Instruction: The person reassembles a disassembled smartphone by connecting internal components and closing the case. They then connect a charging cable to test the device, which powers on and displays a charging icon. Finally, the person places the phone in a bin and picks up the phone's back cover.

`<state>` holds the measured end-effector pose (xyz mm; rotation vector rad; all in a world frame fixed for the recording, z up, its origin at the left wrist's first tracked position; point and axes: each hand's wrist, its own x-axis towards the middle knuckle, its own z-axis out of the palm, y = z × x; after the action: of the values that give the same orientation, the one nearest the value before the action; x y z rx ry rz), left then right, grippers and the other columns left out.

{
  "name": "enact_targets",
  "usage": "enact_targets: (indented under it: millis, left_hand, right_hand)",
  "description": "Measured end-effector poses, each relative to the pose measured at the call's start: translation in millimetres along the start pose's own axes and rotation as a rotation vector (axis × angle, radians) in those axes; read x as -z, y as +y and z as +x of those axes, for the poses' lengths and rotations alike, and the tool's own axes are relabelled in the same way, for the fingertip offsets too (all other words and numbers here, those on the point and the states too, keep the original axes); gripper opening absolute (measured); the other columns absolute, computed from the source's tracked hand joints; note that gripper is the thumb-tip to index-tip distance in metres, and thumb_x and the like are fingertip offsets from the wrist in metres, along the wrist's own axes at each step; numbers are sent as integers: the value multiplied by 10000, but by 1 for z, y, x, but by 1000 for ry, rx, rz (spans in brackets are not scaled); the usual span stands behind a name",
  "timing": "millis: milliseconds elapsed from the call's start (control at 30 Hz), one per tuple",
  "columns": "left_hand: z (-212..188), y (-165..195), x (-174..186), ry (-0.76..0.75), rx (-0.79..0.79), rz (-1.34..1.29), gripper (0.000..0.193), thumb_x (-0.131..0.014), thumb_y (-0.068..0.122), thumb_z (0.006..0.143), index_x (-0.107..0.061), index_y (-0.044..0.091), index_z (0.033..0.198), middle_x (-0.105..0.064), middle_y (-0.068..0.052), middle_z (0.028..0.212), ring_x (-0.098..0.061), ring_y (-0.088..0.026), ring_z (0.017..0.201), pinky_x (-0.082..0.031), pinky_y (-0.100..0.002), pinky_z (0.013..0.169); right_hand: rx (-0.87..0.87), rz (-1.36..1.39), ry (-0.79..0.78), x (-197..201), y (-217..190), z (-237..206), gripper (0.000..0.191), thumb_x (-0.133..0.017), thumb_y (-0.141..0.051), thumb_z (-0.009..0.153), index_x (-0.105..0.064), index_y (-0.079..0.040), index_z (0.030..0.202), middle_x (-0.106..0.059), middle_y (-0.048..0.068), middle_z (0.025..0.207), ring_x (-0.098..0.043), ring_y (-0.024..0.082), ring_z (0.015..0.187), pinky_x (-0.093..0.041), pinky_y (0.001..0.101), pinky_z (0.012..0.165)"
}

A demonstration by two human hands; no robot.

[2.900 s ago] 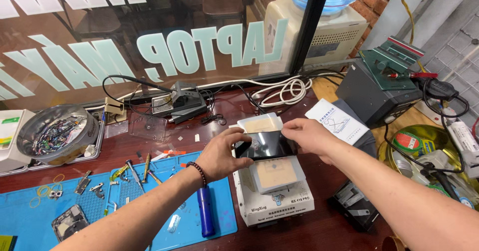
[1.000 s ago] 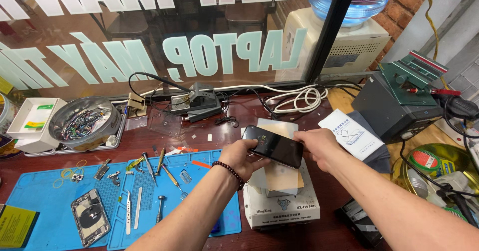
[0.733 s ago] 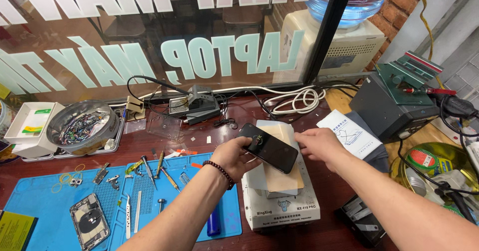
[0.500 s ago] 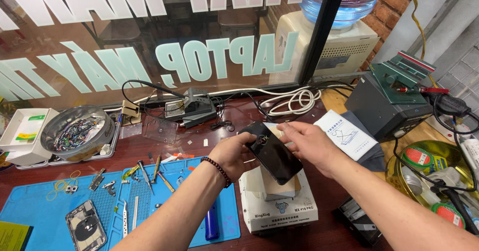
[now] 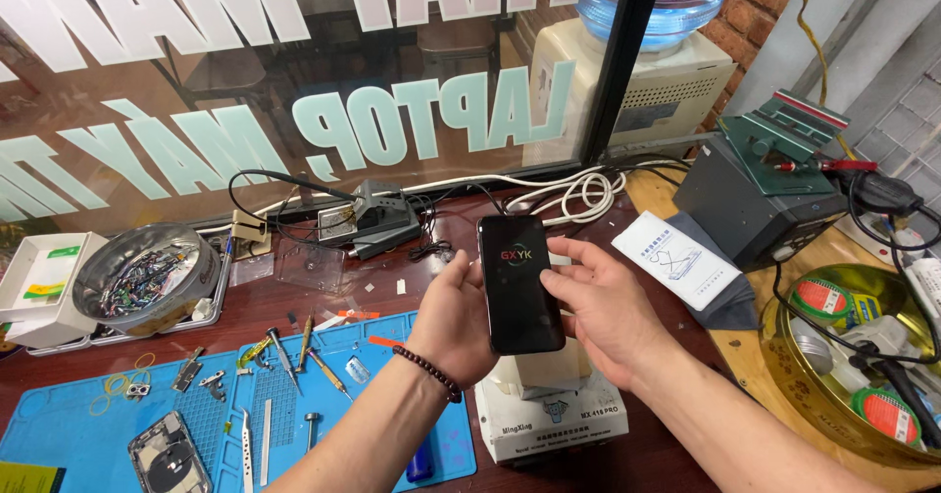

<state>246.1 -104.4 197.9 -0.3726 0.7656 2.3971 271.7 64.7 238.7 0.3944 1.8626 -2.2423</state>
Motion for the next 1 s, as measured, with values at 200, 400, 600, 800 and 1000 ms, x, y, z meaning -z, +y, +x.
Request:
enact_targets:
  millis: [200,400,600,800,1000]
  left_hand:
    - [-26,-3,-4,-387,134,-122,543,-302,476,1064,-609,115,1328,-668,-120,1277,-651,-317,1151,-466,-640,1014]
    - [-35,-4,-6,-424,178,-175,597,-291,498,1079,-589,70,1369,-656,-150,1287,-648,-376,1144,-474,-633,1019]
    - [-28,-5,-8,-295,228,-204,717,-277,604,1020,-612,52,1333,-676,-177,1235,-665,-345,1081,-495,-598,976]
    - [-26,-5,-17,-381,236,-240,637,-295,558,1085,-620,63,1319,-700,-172,1201,-673,-353,1065,-508,-592,970]
    - [-23,-19,-27,-322,169,-215,680,-281,588,1061,-628,58,1308,-707,-169,1186,-694,-321,1014,-523,-575,949]
  right_hand:
    - [64,-42,-41,5,0,-6,412,-575,-161,960,-618,-47,1353,-726,80,1111,-674,134,981,-543,331,790]
    - [126,-132,-35,15,5,2,394,-578,-155,962,-687,-40,1323,-755,32,1071,-648,85,929,-505,269,805]
    - [45,34,-35,18,11,4,393,-615,-133,949,-678,-32,1324,-674,28,871,-606,92,768,-516,276,737]
    - [114,5,56,13,3,-2,386,-652,-119,930,-670,38,1282,-694,54,855,-608,98,774,-509,269,745]
    - [128,-4,90,22,1,-6,384,-605,-137,939,-680,7,1287,-690,29,907,-615,71,807,-518,235,741]
